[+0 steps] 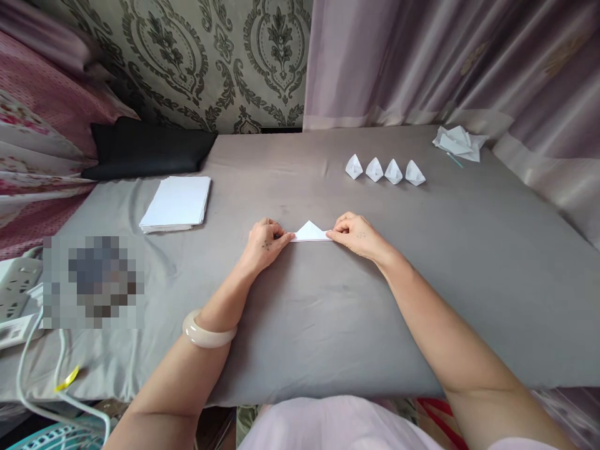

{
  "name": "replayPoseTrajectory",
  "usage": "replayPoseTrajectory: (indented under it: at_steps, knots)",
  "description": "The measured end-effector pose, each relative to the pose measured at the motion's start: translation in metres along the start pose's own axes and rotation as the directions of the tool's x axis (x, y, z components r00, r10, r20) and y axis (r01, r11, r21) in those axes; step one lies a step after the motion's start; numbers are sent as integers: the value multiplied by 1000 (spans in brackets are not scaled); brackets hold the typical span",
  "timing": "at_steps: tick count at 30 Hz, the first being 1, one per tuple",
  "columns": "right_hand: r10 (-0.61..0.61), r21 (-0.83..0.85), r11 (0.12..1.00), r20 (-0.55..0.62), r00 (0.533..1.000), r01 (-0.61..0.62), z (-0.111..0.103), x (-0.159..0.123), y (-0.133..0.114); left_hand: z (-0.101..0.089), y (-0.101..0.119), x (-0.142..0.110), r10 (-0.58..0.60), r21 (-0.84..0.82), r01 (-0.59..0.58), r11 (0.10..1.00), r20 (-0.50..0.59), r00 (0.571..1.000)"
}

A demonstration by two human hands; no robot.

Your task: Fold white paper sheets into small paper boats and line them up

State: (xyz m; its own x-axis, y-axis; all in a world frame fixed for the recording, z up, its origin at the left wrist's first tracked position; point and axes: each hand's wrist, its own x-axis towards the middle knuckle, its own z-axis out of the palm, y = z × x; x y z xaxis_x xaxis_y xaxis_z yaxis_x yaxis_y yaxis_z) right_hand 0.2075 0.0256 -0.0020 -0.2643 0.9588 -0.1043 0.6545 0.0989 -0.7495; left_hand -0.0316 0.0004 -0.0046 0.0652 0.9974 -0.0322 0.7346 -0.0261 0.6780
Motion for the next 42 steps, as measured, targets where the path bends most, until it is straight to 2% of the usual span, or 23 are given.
replayPoseTrajectory:
  at_steps: [7, 20, 24, 27, 29, 30, 32, 33, 34, 37, 39, 42]
  knots:
    - [-86, -27, 996, -59, 995, 84, 6, -6, 3, 1, 0, -1, -6, 8, 6, 1000, -12, 1000]
    - [-195, -150, 971, -42, 980, 187, 8, -14, 1, 2, -3, -1, 94, 120, -95, 988, 17, 995]
    - [-201, -218, 959, -82, 976, 179, 9, -16, -2, 4, -2, -5, 136, 239, -126, 963, -27, 990]
    - [-274, -319, 921, -129, 953, 222, 14, -19, -9, 6, 7, -10, 244, 411, -198, 890, -64, 968]
    - [-371, -421, 856, -96, 924, 300, 20, -23, -17, 7, 17, -13, 366, 495, -331, 803, 29, 930]
    - [-402, -479, 814, -57, 914, 328, 23, -26, -21, 8, 22, -14, 414, 508, -411, 757, 113, 903]
    - [-399, -597, 728, 31, 916, 337, 30, -32, -31, 13, 35, -20, 422, 508, -498, 703, 266, 867]
    - [-379, -645, 692, 59, 924, 325, 33, -35, -36, 16, 41, -24, 385, 522, -490, 698, 303, 872]
    - [-348, -682, 667, 73, 935, 301, 36, -39, -41, 21, 47, -29, 332, 555, -446, 702, 299, 895]
    - [-302, -731, 630, 80, 950, 262, 42, -47, -51, 36, 61, -46, 239, 644, -263, 718, 127, 963]
    - [-308, -730, 631, 75, 949, 262, 45, -51, -53, 45, 64, -55, 237, 657, -214, 723, 56, 970]
    - [-333, -710, 649, 61, 941, 275, 47, -54, -53, 50, 62, -60, 225, 700, -180, 691, 29, 974]
